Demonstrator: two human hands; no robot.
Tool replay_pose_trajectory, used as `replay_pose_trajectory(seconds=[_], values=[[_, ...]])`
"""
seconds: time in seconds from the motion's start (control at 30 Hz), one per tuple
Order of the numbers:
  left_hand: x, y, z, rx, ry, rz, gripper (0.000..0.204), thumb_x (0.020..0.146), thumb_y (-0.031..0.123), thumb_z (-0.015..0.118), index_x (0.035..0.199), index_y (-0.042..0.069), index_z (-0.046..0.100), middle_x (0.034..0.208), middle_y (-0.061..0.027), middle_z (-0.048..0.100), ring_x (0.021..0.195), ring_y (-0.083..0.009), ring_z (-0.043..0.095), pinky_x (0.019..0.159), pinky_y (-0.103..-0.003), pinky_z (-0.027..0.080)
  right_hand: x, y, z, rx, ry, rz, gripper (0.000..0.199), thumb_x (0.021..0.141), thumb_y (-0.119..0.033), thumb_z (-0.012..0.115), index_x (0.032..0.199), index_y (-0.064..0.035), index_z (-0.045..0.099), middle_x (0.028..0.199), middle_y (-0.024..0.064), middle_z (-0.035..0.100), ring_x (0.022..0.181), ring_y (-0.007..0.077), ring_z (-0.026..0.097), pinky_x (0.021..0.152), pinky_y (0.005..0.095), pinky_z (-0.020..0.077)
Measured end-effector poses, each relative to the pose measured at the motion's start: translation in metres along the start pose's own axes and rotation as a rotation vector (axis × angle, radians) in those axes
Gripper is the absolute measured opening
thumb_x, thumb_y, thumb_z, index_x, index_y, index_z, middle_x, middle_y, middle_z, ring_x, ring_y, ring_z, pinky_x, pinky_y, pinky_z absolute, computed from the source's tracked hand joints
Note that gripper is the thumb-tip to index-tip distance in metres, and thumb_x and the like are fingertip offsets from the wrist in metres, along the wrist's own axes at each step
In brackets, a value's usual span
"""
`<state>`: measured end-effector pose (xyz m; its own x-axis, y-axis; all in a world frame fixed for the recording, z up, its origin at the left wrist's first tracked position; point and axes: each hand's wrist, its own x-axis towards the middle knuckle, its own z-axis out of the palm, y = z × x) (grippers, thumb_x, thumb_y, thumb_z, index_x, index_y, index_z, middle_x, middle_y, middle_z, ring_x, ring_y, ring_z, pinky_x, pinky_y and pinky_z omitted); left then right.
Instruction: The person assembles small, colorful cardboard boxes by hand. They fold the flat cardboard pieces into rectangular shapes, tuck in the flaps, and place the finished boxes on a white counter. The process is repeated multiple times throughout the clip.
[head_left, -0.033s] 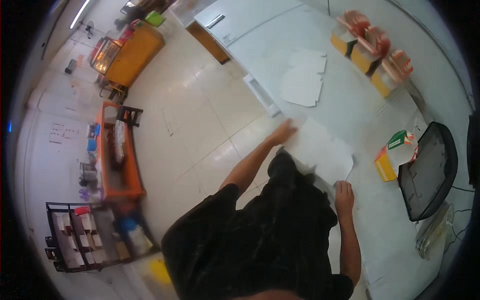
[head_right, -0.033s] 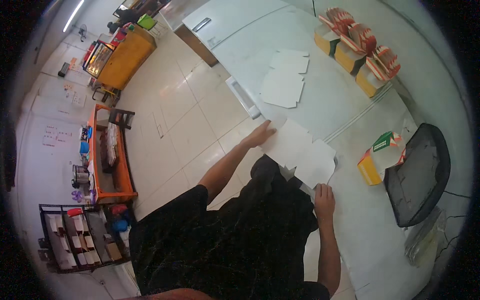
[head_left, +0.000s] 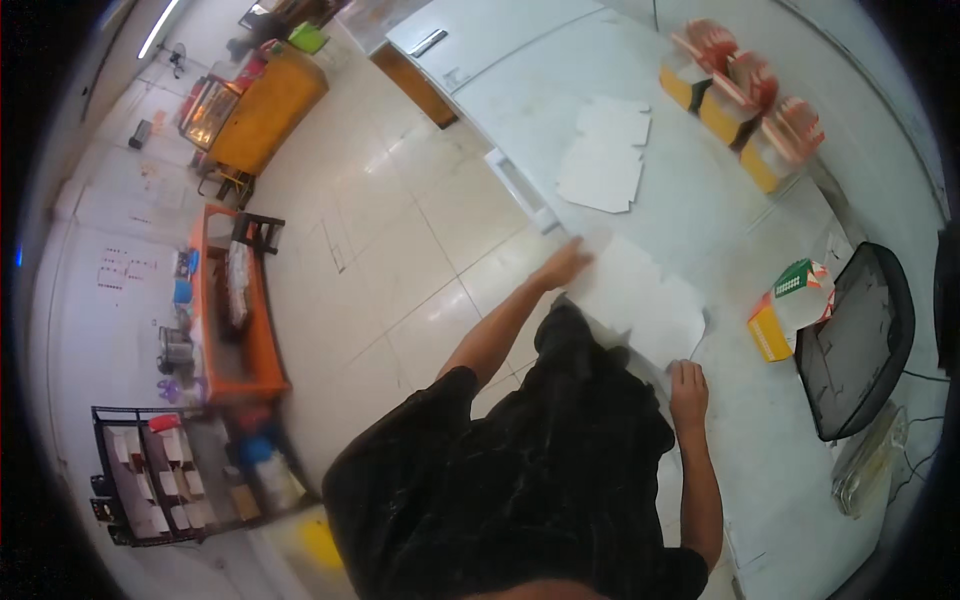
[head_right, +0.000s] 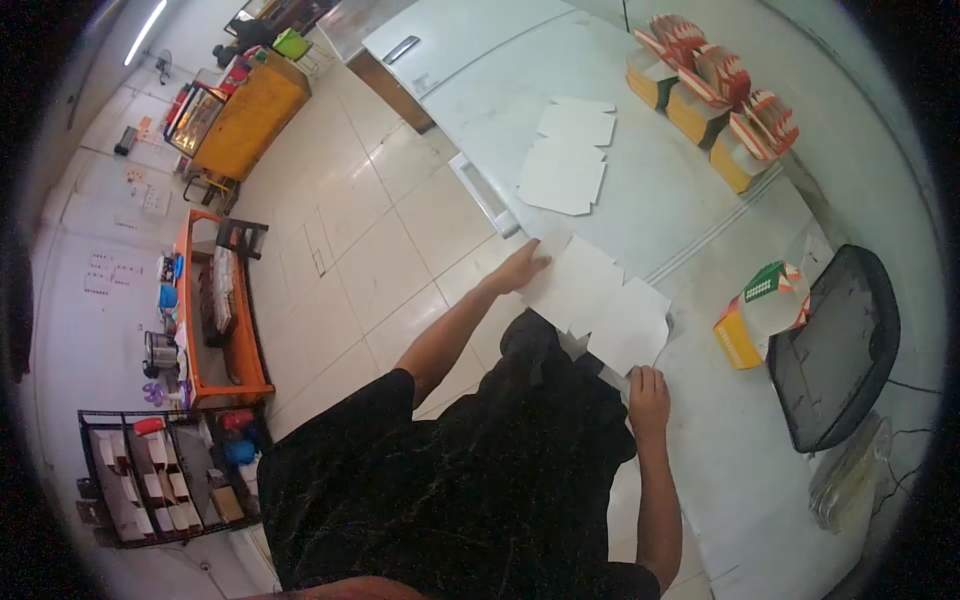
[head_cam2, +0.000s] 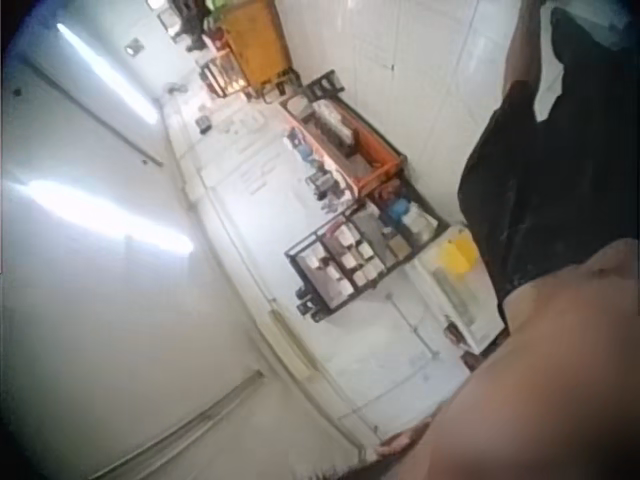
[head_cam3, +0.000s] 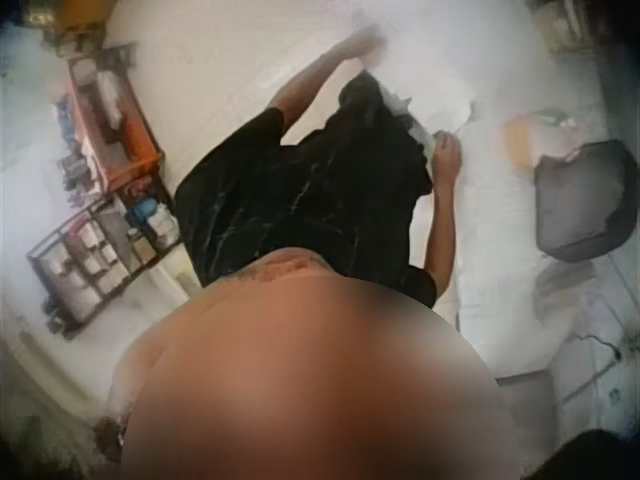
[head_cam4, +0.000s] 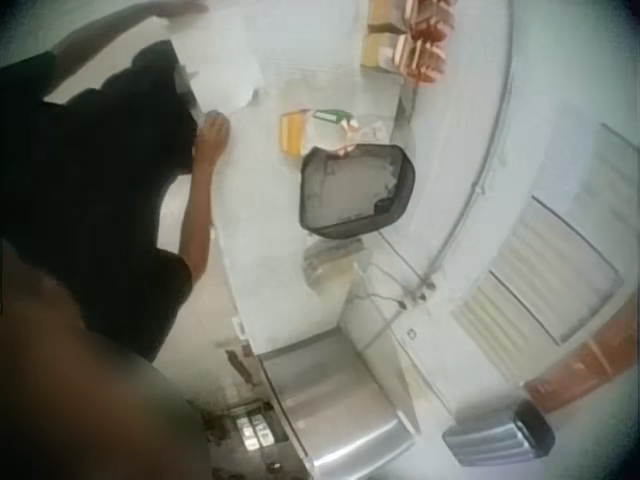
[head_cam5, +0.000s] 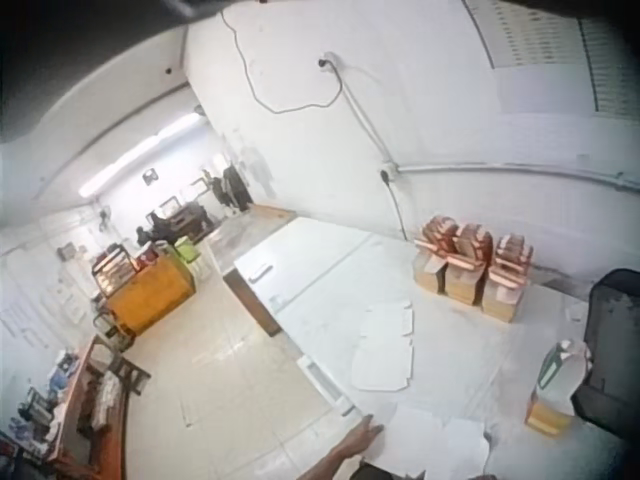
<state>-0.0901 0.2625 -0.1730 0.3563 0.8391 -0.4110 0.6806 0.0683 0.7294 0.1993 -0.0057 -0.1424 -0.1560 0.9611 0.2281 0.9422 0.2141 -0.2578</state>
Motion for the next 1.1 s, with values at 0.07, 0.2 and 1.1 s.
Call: replay_pose_trajectory(seconds=[0.07,0.2,1.1], values=[[0.003,-0.007,-0.001,-0.001,0.007,0.056,0.065,0.097,0.040,0.053,0.142,-0.002,0.032,0.134,-0.0270,0.049,0.122,-0.0359,0.051,0.095,-0.042,0.046,0.002,0.012,0.006,0.102,-0.035,0.044,0.031,0.080,-0.004,0.059,0.110,0.0001,0.059,0.100,0.0137,0.061,0.095,0.0302,0.060,0.077,0.0377,0.0520],[0.001,0.008,-0.001,0.059,0.058,0.107,0.062,0.097,0.039,0.053,0.140,-0.002,0.034,0.129,-0.0271,0.052,0.116,-0.0357,0.055,0.093,-0.043,0.046,0.025,0.022,0.004,0.231,-0.178,0.282,0.033,0.083,-0.004,0.057,0.116,-0.0005,0.056,0.095,0.0174,0.065,0.084,0.0342,0.064,0.074,0.0415,0.0519],[0.025,0.021,-0.040,0.169,-0.190,0.046,0.081,0.095,0.048,0.052,0.143,-0.012,0.026,0.143,-0.0316,0.039,0.134,-0.0363,0.040,0.110,-0.039,0.033,0.030,0.029,-0.027,0.247,0.012,-0.209,0.025,0.079,-0.008,0.058,0.102,-0.0019,0.065,0.105,0.0094,0.062,0.104,0.0276,0.058,0.089,0.0400,0.0484]])
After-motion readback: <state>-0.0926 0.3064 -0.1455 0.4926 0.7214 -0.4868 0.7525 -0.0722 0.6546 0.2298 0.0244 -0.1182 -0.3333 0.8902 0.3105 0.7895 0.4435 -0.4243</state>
